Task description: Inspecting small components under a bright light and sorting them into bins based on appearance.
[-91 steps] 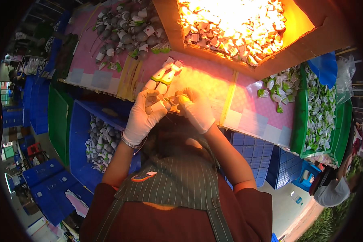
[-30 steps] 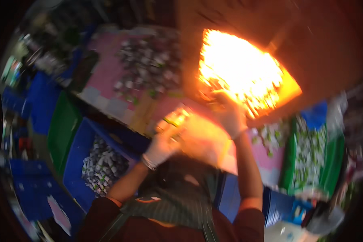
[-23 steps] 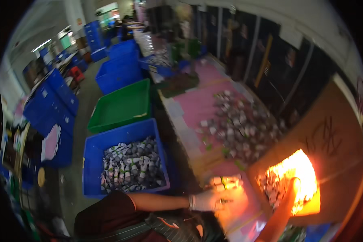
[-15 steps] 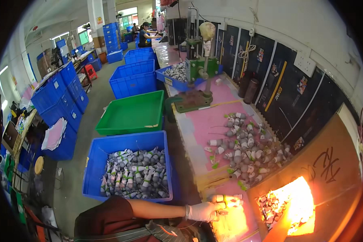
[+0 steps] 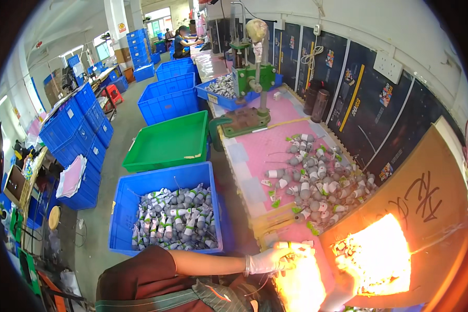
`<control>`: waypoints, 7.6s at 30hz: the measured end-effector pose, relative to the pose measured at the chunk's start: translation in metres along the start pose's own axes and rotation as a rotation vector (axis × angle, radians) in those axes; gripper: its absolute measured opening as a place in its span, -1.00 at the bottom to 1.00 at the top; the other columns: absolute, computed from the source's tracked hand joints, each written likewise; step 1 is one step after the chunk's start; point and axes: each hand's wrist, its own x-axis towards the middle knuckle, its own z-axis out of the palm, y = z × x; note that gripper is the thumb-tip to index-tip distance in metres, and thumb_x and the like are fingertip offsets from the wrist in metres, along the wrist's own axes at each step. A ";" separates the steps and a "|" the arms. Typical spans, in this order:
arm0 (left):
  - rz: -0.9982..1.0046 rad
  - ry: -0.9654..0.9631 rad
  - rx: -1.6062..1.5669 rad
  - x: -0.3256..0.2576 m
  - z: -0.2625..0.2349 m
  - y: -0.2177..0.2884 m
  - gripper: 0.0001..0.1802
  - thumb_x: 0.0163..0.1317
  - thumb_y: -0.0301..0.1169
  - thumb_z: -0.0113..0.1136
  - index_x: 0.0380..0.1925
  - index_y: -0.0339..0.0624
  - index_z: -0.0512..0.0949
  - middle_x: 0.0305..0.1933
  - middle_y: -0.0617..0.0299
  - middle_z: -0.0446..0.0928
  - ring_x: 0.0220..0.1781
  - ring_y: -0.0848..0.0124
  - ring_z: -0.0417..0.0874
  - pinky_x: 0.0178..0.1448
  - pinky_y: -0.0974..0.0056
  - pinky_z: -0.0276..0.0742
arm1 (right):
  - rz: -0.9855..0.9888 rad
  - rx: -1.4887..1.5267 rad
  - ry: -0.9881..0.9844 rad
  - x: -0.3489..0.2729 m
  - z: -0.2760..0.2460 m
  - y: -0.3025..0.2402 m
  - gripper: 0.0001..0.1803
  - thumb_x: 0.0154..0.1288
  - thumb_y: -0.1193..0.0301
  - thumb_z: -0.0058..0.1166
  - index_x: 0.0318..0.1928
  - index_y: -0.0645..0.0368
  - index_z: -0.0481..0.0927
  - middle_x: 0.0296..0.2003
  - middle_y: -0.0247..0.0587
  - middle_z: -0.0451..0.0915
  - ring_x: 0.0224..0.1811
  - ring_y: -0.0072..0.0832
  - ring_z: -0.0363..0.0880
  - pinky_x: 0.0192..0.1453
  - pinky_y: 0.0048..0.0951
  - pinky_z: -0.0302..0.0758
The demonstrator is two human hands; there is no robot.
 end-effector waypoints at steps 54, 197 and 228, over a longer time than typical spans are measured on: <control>-0.237 -0.108 0.305 -0.011 0.038 -0.009 -0.58 0.10 -0.41 0.33 -0.01 -0.22 0.52 -0.21 0.09 0.61 -0.16 0.32 0.65 -0.05 0.26 0.55 | 0.911 1.011 -0.154 -0.089 0.032 -0.060 -0.75 0.31 0.51 0.07 -0.02 0.26 0.45 -0.15 -0.12 0.59 -0.17 -0.42 0.60 -0.04 -0.45 0.53; -1.304 1.470 0.772 -0.436 -0.272 -0.039 -0.26 -0.28 -0.06 0.40 -0.19 -0.49 0.52 -0.29 -0.15 0.63 -0.21 0.07 0.69 -0.12 0.15 0.56 | 0.371 0.131 -0.195 -0.101 0.050 -0.043 -0.65 0.32 0.71 -0.08 0.10 0.33 0.49 0.01 -0.13 0.54 0.03 -0.41 0.50 0.15 -0.43 0.45; -0.362 0.271 1.387 0.165 -0.257 -0.001 -0.73 -0.01 -0.40 0.21 -0.30 -0.29 0.65 -0.25 -0.02 0.65 -0.18 0.10 0.68 -0.10 0.08 0.60 | 0.429 0.376 -0.176 -0.123 0.030 -0.050 -0.81 0.26 0.64 0.11 -0.09 0.33 0.57 -0.18 -0.22 0.59 -0.12 -0.50 0.57 0.04 -0.50 0.50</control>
